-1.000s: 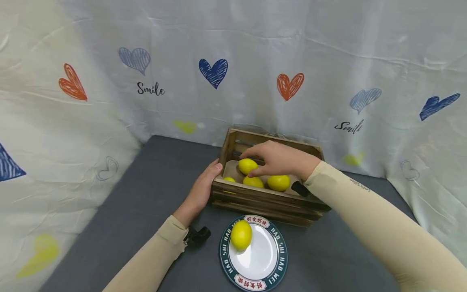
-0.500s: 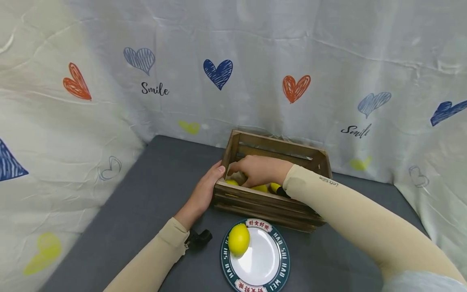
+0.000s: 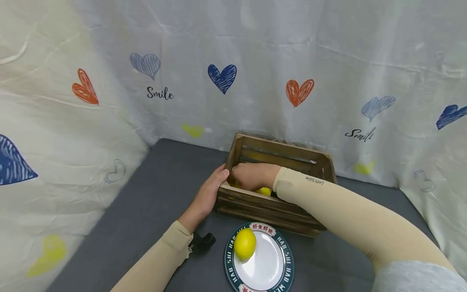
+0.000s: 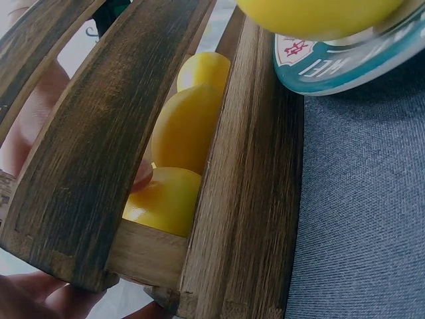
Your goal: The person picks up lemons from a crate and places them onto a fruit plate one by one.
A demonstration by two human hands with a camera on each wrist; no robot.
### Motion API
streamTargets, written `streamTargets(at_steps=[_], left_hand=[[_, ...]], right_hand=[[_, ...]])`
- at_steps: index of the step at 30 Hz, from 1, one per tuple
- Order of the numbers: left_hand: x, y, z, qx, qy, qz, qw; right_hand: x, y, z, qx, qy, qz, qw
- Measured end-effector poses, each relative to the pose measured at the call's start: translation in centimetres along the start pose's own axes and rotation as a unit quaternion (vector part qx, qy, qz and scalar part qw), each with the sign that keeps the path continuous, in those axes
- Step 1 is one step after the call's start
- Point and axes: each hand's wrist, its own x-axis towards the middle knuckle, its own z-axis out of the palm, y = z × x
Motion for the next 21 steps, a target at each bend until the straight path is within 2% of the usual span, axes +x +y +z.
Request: streamTargets(at_steps=[6, 21], left_hand=[[0.19, -0.10, 0.21, -0.014, -0.004, 0.001, 0.9999], [0.08, -0.27, 0.13, 0.004, 0.007, 0.006, 0.9999]], right_hand=[[-0.07, 0.29, 0.20, 0.000, 0.001, 0.008, 1.0000], [-0.03, 0.35, 0.18, 0.011, -0.009, 0.006, 0.9999]])
